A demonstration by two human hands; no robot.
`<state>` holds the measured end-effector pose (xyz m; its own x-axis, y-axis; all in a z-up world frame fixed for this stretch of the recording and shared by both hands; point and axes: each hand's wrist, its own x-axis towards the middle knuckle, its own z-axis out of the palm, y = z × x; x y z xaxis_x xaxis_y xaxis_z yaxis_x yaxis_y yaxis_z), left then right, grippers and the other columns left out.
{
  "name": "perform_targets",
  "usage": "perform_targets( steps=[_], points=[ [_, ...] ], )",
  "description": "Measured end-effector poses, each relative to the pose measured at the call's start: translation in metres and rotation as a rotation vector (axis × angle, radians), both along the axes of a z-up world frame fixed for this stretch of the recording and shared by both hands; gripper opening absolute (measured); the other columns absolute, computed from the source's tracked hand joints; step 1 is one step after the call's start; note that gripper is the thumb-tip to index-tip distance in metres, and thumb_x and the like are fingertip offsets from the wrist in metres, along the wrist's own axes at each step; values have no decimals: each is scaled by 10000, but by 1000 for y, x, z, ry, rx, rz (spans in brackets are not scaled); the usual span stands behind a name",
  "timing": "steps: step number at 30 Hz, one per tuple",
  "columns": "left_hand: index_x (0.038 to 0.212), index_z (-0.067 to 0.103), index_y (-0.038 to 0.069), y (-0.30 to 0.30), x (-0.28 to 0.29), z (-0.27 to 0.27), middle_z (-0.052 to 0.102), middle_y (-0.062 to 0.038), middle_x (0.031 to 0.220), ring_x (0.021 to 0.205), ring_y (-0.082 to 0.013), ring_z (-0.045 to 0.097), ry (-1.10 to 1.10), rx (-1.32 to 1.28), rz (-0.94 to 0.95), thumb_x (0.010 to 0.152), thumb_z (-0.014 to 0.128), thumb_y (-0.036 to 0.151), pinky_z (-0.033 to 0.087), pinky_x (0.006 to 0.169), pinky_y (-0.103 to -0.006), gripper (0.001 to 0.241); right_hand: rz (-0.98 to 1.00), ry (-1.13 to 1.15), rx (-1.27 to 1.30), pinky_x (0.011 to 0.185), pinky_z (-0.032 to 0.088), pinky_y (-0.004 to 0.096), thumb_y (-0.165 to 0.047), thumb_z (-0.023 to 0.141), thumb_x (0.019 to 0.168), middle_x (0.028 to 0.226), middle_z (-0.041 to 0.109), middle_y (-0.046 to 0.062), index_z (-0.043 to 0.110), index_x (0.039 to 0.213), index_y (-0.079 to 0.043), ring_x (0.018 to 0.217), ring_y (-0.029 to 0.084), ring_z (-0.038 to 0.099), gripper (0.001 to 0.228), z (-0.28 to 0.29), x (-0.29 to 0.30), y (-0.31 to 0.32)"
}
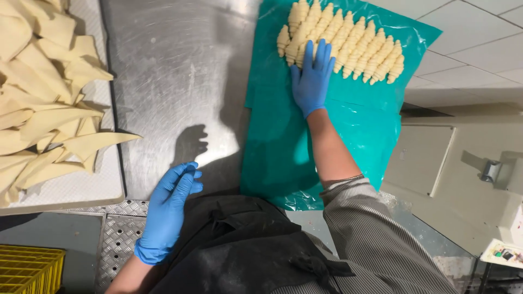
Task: Roll triangular pieces of dough into croissant shapes and place them on a lined tray.
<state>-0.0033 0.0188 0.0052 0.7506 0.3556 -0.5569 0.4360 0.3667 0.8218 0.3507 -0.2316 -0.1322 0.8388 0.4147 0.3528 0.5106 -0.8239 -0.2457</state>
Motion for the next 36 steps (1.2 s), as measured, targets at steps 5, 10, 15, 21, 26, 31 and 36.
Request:
perform_targets(
  steps=[5, 10, 15, 21, 26, 31, 36],
  points=[
    [1332, 629, 4, 42, -10, -21, 690, -89, 1207, 1065, -166, 647, -46, 205, 26, 1018, 592, 161, 516, 953, -286, 354, 20, -34, 58, 1318, 136, 586, -196, 703, 1079, 1719, 208, 235, 283, 1664, -71, 1611, 462, 147, 730, -16, 2, -24],
    [1388, 568, -19, 156, -18, -82, 584, -218, 1351, 1251, -347, 549, 60, 1120, -109, 1012, 656, 101, 430, 1119, -442, 404, 34, 81, 392, 1309, 298, 501, -105, 689, 1073, 1710, 174, 316, 343, 1643, -50, 1608, 438, 240, 669, 28, -58, -12],
    [1525, 506, 41, 209, -29, -124, 468, -187, 1589, 1484, -358, 379, 181, 1730, -615, 918, 576, 115, 253, 1226, -527, 615, 65, 139, 329, 1272, 355, 492, -107, 670, 1062, 1599, 412, 249, 534, 1490, -12, 1516, 418, 423, 459, 59, -127, 4],
    [1498, 543, 38, 232, -57, -153, 498, -167, 1582, 1442, -333, 478, 129, 1880, -673, 992, 564, 156, 393, 1168, -473, 520, 45, 220, 368, 1254, 386, 473, -126, 660, 1061, 1565, 451, 234, 570, 1454, -17, 1478, 395, 468, 417, 80, -191, 42],
    [1446, 587, 47, 243, -54, -141, 573, -130, 1439, 1272, -303, 560, 38, 1882, -671, 1011, 581, 152, 467, 1054, -440, 448, 27, 239, 343, 1229, 410, 459, -138, 696, 1024, 1545, 468, 220, 596, 1421, -44, 1456, 378, 484, 419, 97, -228, 66],
    [1407, 610, 52, 250, -46, -132, 597, -127, 1277, 1098, -301, 575, 45, 1853, -646, 967, 597, 154, 482, 937, -437, 452, 17, 251, 364, 1232, 426, 451, -133, 708, 1021, 1561, 464, 208, 597, 1423, -61, 1458, 365, 496, 423, 104, -256, 82],
    [1177, 620, 70, 258, -37, -143, 589, -133, 1223, 1106, -308, 566, 152, 1800, -656, 971, 616, 122, 466, 929, -438, 213, 26, 261, 341, 1231, 414, 460, -127, 738, 988, 1561, 467, 205, 607, 1407, -58, 1468, 380, 482, 445, 107, -281, 93]
  ],
)
